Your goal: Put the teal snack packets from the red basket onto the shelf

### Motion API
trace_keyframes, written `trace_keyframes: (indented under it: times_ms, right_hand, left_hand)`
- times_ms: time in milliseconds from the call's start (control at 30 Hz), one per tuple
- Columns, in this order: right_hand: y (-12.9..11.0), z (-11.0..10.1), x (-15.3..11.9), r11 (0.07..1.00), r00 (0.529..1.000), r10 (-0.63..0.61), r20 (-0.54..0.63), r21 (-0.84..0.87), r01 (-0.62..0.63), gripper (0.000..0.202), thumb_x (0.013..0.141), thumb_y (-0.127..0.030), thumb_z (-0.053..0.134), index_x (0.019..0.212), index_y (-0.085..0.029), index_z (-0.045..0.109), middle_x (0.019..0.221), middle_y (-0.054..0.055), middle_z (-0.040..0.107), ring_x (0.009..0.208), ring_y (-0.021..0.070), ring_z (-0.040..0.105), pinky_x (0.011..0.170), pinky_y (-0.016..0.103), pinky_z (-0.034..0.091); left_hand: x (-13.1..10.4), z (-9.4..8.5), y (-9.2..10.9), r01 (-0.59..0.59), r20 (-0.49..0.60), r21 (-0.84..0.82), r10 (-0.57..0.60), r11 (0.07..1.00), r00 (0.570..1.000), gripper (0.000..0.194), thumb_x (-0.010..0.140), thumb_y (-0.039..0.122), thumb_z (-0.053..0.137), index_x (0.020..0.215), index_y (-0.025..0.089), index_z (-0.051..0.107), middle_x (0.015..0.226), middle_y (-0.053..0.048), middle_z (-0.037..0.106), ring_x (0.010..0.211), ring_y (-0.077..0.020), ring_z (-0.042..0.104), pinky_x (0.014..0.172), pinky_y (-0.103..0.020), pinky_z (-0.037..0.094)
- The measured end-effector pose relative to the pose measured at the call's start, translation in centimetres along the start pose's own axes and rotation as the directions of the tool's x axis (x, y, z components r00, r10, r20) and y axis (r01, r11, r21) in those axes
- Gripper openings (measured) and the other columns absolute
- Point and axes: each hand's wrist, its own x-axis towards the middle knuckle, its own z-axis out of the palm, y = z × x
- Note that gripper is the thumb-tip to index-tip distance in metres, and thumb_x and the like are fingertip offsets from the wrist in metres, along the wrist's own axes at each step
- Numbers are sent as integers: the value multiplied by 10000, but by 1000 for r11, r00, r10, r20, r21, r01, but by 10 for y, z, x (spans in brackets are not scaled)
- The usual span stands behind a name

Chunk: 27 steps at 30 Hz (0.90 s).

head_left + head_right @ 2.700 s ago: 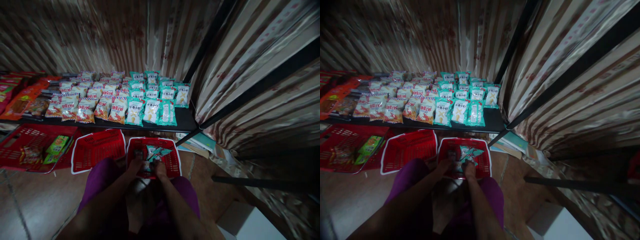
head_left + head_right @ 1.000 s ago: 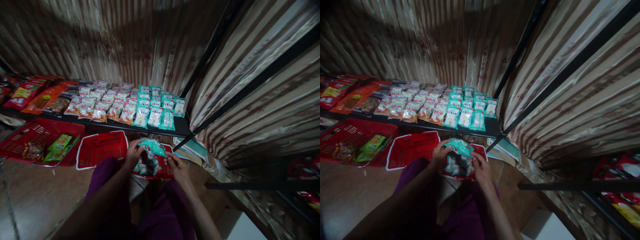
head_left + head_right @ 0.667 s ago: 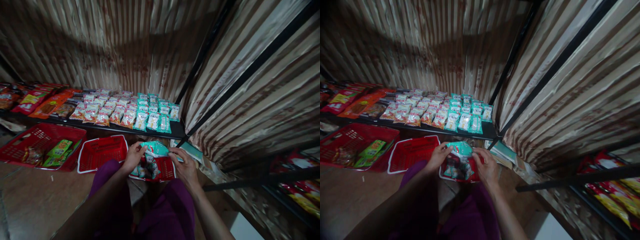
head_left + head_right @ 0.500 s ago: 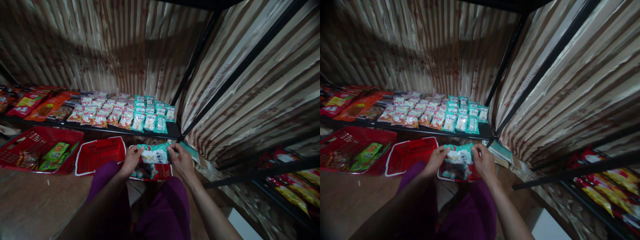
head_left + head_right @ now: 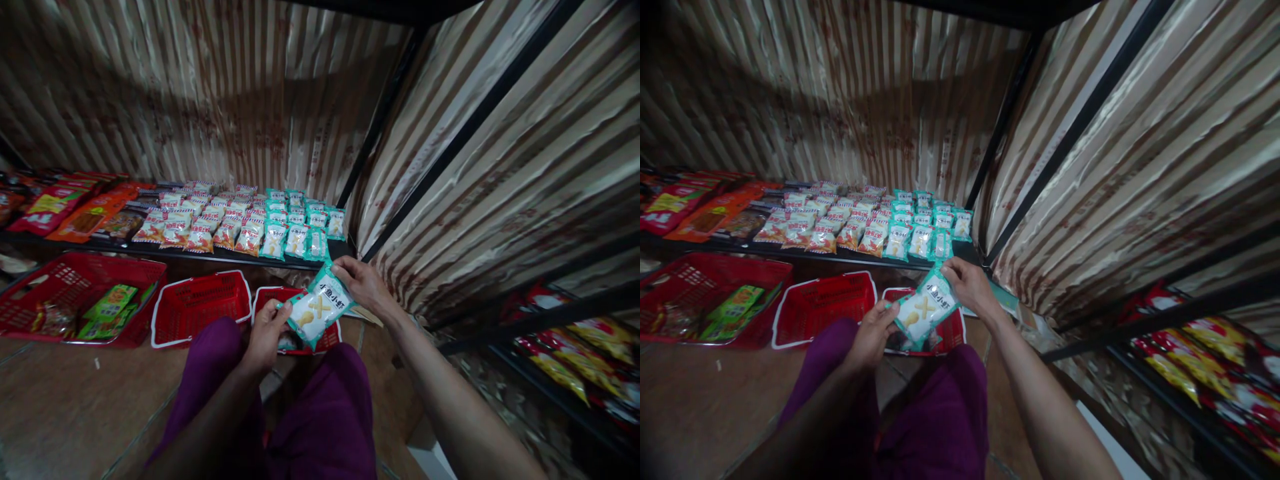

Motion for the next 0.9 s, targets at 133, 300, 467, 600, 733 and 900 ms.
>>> trace_keyframes:
  times_ms: [133, 300, 467, 600, 733, 900]
  right_hand:
    - [-4, -6, 5, 999, 997, 14, 74, 41, -17, 279, 791, -445, 500, 707, -187, 563, 599, -37, 492, 562, 101, 437, 515, 208, 341]
    - [-10, -8, 10, 979, 982, 86, 169, 169, -115, 347, 746, -525, 535, 679, -184, 542, 579, -37, 475, 534, 98, 426, 489, 215, 328]
    - [-23, -9, 15, 967, 962, 97, 255, 206, -153, 340, 719, -511, 571, 656, -179, 542, 571, -49, 454, 510, 78, 390, 479, 211, 297]
    - [-29, -7, 18, 976, 954, 83, 289, 170, -136, 328, 706, -494, 587, 650, -171, 564, 580, -45, 462, 530, 79, 390, 491, 212, 295]
    - [-34, -5, 20, 982, 952, 82, 295, 138, -128, 351, 716, -513, 575, 665, -166, 583, 574, -43, 466, 526, 81, 388, 491, 216, 286]
    - [-40, -1, 23, 981, 933, 50, 358, 158, -113, 377, 713, -534, 591, 652, -162, 591, 548, -53, 448, 507, 71, 359, 489, 217, 277]
  left_hand:
    - [-16, 1, -1, -79, 18, 110, 77, 991, 997, 456, 615, 564, 735, 648, 174, 503, 602, 33, 580, 567, -93, 535, 561, -200, 430]
    - [-30, 6, 9, -125, 37, 132, 121, 983, 992, 418, 639, 523, 738, 627, 170, 514, 667, 1, 602, 672, -130, 561, 637, -233, 443]
    - [-32, 1, 5, -106, 65, 111, 99, 988, 993, 366, 653, 480, 742, 642, 168, 550, 775, -29, 650, 742, -157, 590, 698, -262, 457]
    - [-33, -4, -1, -68, 79, 113, 59, 991, 995, 335, 688, 470, 717, 674, 163, 584, 789, -36, 665, 770, -169, 606, 744, -283, 463]
    - [-37, -6, 6, 13, 105, 49, -18, 999, 994, 307, 742, 431, 683, 900, 179, 607, 904, -51, 679, 842, -186, 632, 780, -307, 477]
    - [-38, -4, 26, 117, 183, 77, -129, 990, 975, 506, 762, 401, 663, 1209, 199, 538, 1146, -106, 632, 965, -240, 633, 758, -315, 506]
